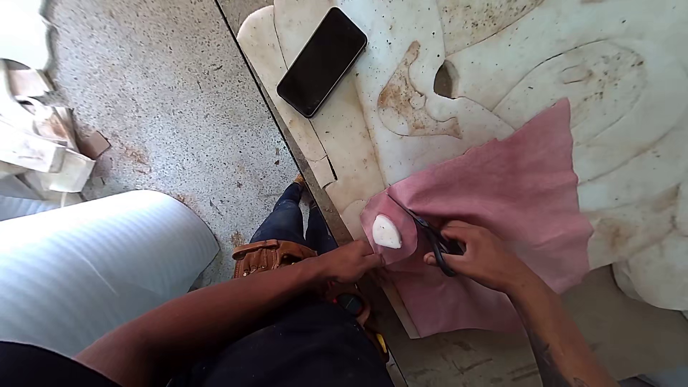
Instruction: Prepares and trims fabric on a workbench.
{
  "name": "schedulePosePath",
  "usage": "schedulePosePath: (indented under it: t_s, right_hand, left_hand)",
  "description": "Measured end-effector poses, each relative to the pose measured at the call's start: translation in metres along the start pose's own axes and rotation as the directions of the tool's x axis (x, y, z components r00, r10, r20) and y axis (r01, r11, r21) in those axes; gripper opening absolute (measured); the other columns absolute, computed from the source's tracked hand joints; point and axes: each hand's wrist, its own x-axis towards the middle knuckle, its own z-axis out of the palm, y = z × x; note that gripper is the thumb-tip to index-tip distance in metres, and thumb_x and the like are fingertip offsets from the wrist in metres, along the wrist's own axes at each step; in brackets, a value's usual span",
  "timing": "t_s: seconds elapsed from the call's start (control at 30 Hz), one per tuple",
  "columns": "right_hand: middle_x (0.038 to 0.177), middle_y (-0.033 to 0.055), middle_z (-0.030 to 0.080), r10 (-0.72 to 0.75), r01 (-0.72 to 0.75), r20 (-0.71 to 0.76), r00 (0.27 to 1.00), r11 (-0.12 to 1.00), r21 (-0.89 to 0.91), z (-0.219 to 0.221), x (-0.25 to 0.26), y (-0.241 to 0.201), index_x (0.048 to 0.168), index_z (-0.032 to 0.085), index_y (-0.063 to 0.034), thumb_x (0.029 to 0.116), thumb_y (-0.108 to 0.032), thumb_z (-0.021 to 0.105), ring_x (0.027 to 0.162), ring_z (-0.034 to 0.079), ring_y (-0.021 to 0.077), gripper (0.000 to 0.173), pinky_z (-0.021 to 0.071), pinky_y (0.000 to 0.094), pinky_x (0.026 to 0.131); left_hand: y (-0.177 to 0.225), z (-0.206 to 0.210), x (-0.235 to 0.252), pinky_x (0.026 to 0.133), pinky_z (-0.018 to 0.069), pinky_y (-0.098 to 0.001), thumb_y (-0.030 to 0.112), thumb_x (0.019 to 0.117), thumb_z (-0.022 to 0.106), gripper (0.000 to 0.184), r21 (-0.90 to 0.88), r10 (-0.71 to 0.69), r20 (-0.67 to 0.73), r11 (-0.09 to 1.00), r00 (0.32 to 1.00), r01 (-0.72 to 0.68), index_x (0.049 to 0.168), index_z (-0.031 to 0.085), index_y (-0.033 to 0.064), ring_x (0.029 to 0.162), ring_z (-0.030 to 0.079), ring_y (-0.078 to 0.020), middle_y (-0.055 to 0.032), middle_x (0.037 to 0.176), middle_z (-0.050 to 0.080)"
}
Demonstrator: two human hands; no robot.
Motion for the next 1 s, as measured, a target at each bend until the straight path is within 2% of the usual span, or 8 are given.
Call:
schedulePosePath:
  t_s: [0.1,0.23,0.37,0.43,0.5,0.63,0.83,1.0]
  right_hand:
    - [0.078,-0.0125,0.056,0.016,-0.016,-0.007,1.000,0.995,-0.101,-0.004,0.005,-0.007,0.070,0.057,-0.0317,0.0712,-0.082,0.067,0.066,0.055,0.0065,0.051,0.0492,0.0362,0.054]
    - [0.082,-0.0128,0.059,-0.062,0.059,-0.034,0.998,0.995,-0.083,-0.007,0.007,0.005,0.070,0.061,-0.0295,0.0767,-0.067,0.073,0.072,0.057,0.0048,0.040,0.0515,0.0325,0.059]
    - [0.083,-0.0113,0.055,-0.091,0.087,-0.032,0.995,0.989,-0.122,-0.017,0.017,-0.008,0.076,0.062,-0.0292,0.0728,-0.075,0.071,0.074,0.056,0.0059,0.047,0.0517,0.0333,0.061]
    - [0.087,-0.0093,0.053,-0.108,0.098,-0.040,0.993,0.978,-0.186,-0.018,0.023,-0.015,0.081,0.062,-0.0288,0.0700,-0.082,0.067,0.080,0.055,0.0093,0.054,0.0509,0.0373,0.069]
    - [0.090,-0.0077,0.055,-0.129,0.113,-0.057,0.990,0.968,-0.226,-0.018,0.027,-0.016,0.083,0.064,-0.0271,0.0708,-0.077,0.070,0.085,0.057,0.0117,0.052,0.0514,0.0400,0.075]
    - [0.087,-0.0066,0.056,-0.171,0.151,-0.065,0.983,0.960,-0.235,-0.020,0.032,-0.009,0.078,0.064,-0.0242,0.0745,-0.060,0.079,0.081,0.057,0.0120,0.039,0.0524,0.0376,0.070]
    - [0.091,-0.0046,0.056,-0.162,0.131,-0.071,0.984,0.936,-0.327,-0.021,0.039,-0.028,0.086,0.067,-0.0244,0.0699,-0.073,0.073,0.085,0.058,0.0159,0.051,0.0500,0.0440,0.072]
    - [0.086,-0.0041,0.058,-0.196,0.172,-0.048,0.979,0.935,-0.311,-0.021,0.045,-0.022,0.080,0.067,-0.0220,0.0785,-0.052,0.081,0.081,0.059,0.0149,0.033,0.0535,0.0412,0.072]
  left_hand:
    - [0.001,-0.002,-0.004,0.088,0.0606,-0.0333,0.034,0.1123,0.036,0.050,0.065,-0.035,0.002,0.997,0.999,0.035,0.104,0.076,0.0059,0.094,0.074,-0.0086,-0.0004,0.104,0.078]
    - [0.000,-0.003,-0.003,0.088,0.0603,-0.0317,0.034,0.1120,0.036,0.049,0.104,-0.038,0.014,0.994,0.999,0.036,0.108,0.078,0.0090,0.094,0.073,-0.0061,0.0022,0.105,0.078]
    - [-0.003,-0.004,-0.003,0.084,0.0607,-0.0327,0.035,0.1118,0.037,0.048,0.085,-0.056,0.006,0.995,0.998,0.055,0.106,0.076,0.0077,0.090,0.074,-0.0087,-0.0003,0.102,0.078]
    - [-0.003,-0.004,-0.002,0.083,0.0613,-0.0327,0.036,0.1114,0.037,0.049,0.098,-0.066,-0.001,0.993,0.998,0.066,0.104,0.077,0.0079,0.089,0.074,-0.0086,-0.0001,0.099,0.078]
    - [-0.003,-0.003,-0.003,0.078,0.0594,-0.0324,0.035,0.1112,0.038,0.049,0.117,-0.068,-0.014,0.991,0.998,0.069,0.100,0.076,0.0069,0.084,0.072,-0.0086,-0.0009,0.094,0.077]
    - [-0.006,-0.003,-0.002,0.077,0.0602,-0.0331,0.035,0.1109,0.037,0.048,0.131,-0.035,-0.021,0.991,0.999,0.037,0.105,0.077,0.0088,0.083,0.072,-0.0087,0.0003,0.096,0.078]
    - [-0.008,-0.003,-0.001,0.075,0.0601,-0.0322,0.034,0.1112,0.037,0.047,0.115,-0.040,-0.022,0.993,0.999,0.042,0.104,0.076,0.0077,0.083,0.073,-0.0098,-0.0010,0.097,0.078]
    - [-0.007,-0.001,0.000,0.077,0.0621,-0.0343,0.032,0.1108,0.039,0.046,0.070,-0.039,-0.035,0.997,0.999,0.041,0.105,0.076,0.0056,0.087,0.075,-0.0129,-0.0034,0.100,0.079]
